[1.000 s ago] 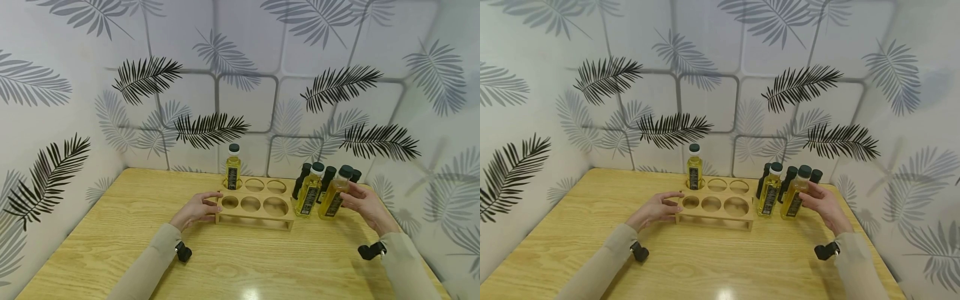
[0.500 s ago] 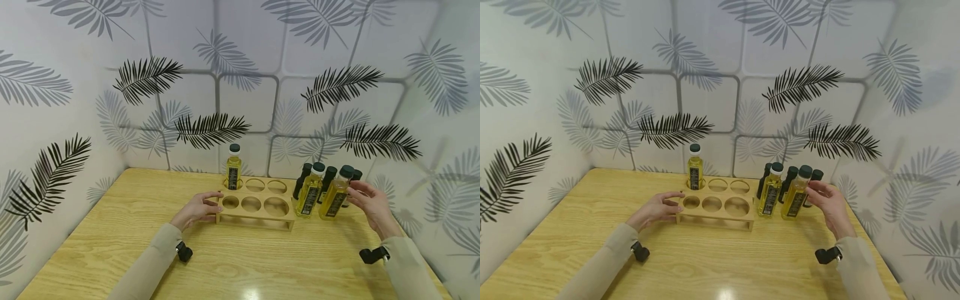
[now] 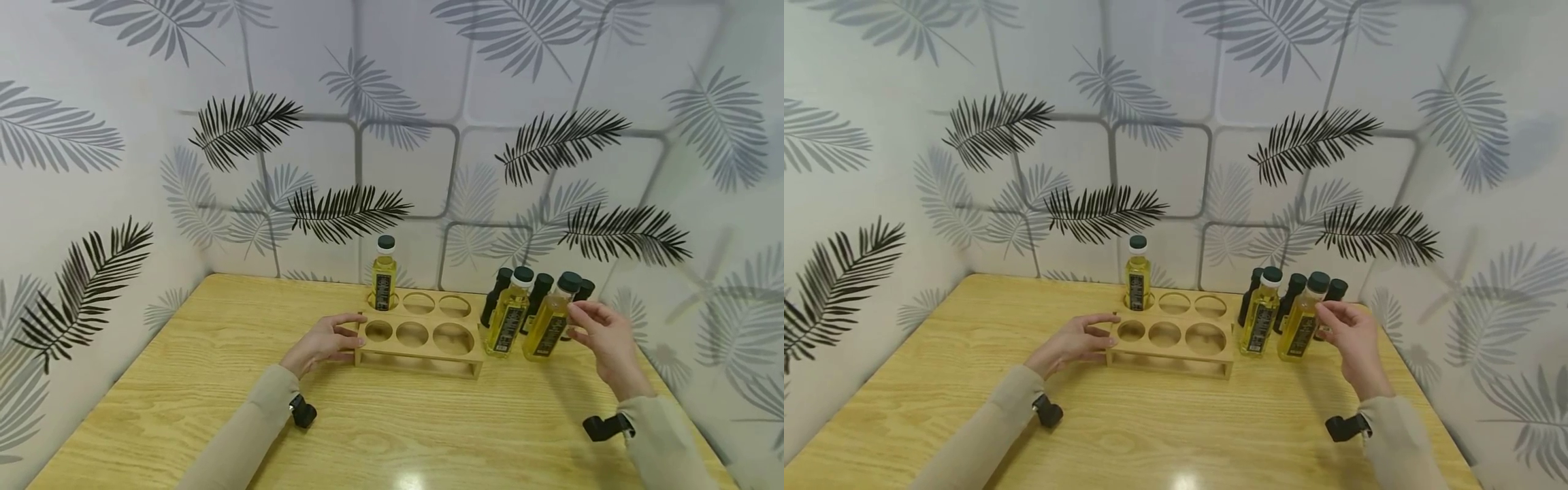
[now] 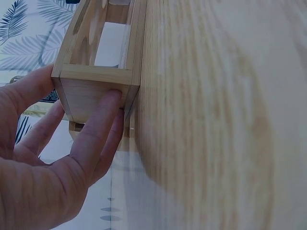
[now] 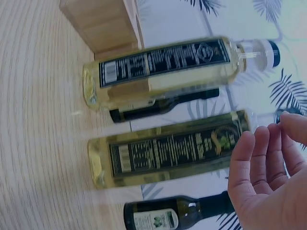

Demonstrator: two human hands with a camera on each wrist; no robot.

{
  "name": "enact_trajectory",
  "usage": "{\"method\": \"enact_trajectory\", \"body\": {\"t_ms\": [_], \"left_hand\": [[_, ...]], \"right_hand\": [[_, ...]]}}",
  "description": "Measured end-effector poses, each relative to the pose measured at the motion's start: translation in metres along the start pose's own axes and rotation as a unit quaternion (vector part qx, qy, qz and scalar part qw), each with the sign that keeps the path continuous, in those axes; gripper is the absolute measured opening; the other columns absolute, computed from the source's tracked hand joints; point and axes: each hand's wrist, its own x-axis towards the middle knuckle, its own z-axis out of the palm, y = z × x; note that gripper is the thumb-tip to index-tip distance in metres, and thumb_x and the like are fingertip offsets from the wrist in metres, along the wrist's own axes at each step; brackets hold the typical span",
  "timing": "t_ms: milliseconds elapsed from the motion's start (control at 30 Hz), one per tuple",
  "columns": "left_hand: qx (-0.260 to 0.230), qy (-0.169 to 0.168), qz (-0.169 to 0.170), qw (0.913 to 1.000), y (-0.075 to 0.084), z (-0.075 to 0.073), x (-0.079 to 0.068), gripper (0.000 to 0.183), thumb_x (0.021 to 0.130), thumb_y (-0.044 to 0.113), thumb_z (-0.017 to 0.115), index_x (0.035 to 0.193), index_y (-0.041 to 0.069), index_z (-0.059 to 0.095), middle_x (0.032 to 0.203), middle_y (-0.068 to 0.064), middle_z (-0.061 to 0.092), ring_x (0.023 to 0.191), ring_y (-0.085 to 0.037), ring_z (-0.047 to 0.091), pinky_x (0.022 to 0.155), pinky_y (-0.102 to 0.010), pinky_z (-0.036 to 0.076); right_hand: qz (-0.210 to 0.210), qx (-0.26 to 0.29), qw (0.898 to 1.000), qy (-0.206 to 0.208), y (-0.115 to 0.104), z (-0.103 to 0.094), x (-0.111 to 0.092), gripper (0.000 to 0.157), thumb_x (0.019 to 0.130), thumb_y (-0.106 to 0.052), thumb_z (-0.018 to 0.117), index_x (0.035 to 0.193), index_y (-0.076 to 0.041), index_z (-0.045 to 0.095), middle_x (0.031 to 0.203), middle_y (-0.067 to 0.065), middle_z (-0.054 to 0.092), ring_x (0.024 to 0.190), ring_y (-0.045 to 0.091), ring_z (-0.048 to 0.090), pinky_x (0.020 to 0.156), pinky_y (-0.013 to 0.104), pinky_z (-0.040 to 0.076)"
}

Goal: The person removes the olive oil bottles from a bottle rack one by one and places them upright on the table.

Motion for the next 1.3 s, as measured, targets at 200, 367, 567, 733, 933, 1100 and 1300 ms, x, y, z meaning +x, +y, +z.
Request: {"method": "enact_trajectory", "body": {"t_ms": [200,367,567,733,933,1100,1300], "left_hand": [[-0.005,0.0,0.002,1.0,0.001,0.001,0.0,0.053,0.091,0.007,0.07,0.141,0.019,0.055,0.127,-0.02,0.052,0.1,-0.023,0.066,0.085,-0.042,0.059],[-0.001,0.008,-0.003,1.0,0.0,0.001,0.0,0.053,0.09,0.007,0.071,0.139,0.021,0.056,0.127,-0.02,0.054,0.098,-0.022,0.067,0.085,-0.041,0.059],[-0.002,0.009,-0.002,1.0,0.0,0.001,0.001,0.053,0.09,0.008,0.071,0.139,0.021,0.057,0.126,-0.02,0.053,0.099,-0.023,0.067,0.086,-0.041,0.059],[-0.003,0.007,-0.002,1.0,-0.002,0.0,0.003,0.053,0.09,0.009,0.072,0.139,0.021,0.056,0.128,-0.021,0.052,0.1,-0.023,0.066,0.086,-0.042,0.059],[0.0,0.004,0.003,1.0,-0.003,-0.001,0.004,0.054,0.09,0.011,0.072,0.14,0.021,0.056,0.129,-0.021,0.051,0.1,-0.023,0.066,0.086,-0.043,0.059],[0.0,0.004,0.006,1.0,-0.003,-0.001,0.004,0.054,0.09,0.011,0.072,0.14,0.021,0.056,0.129,-0.021,0.051,0.1,-0.023,0.066,0.086,-0.043,0.059],[0.001,0.005,0.005,1.0,-0.002,0.0,0.002,0.053,0.09,0.01,0.072,0.14,0.02,0.056,0.13,-0.022,0.051,0.1,-0.023,0.067,0.085,-0.042,0.059]], "right_hand": [[-0.001,-0.038,0.999,-0.019,-0.002,0.016,-0.004,0.018,0.092,-0.029,0.07,0.104,-0.016,0.068,0.091,-0.011,0.069,0.082,0.006,0.065,0.071,0.023,0.059],[0.0,-0.06,0.998,-0.026,-0.002,0.031,-0.007,0.021,0.092,-0.029,0.07,0.105,-0.014,0.069,0.088,-0.012,0.07,0.082,0.006,0.066,0.071,0.023,0.059],[-0.008,-0.086,0.995,-0.045,0.0,0.048,-0.009,0.033,0.093,-0.032,0.068,0.112,-0.006,0.068,0.087,-0.012,0.072,0.082,0.004,0.067,0.071,0.023,0.059],[-0.003,-0.118,0.99,-0.071,0.007,0.061,-0.01,0.047,0.095,-0.036,0.065,0.122,0.003,0.062,0.09,-0.012,0.072,0.087,0.006,0.069,0.074,0.025,0.059],[0.007,-0.114,0.99,-0.087,0.013,0.08,-0.009,0.051,0.095,-0.036,0.064,0.124,0.007,0.059,0.089,-0.01,0.072,0.086,0.009,0.069,0.079,0.032,0.06],[0.017,-0.105,0.99,-0.097,0.015,0.095,-0.008,0.041,0.095,-0.034,0.065,0.118,0.0,0.065,0.09,-0.008,0.073,0.085,0.008,0.069,0.078,0.032,0.06],[0.02,-0.095,0.989,-0.111,0.021,0.113,-0.007,0.034,0.095,-0.032,0.066,0.112,-0.004,0.068,0.086,-0.008,0.073,0.083,0.009,0.068,0.076,0.032,0.06]]}}
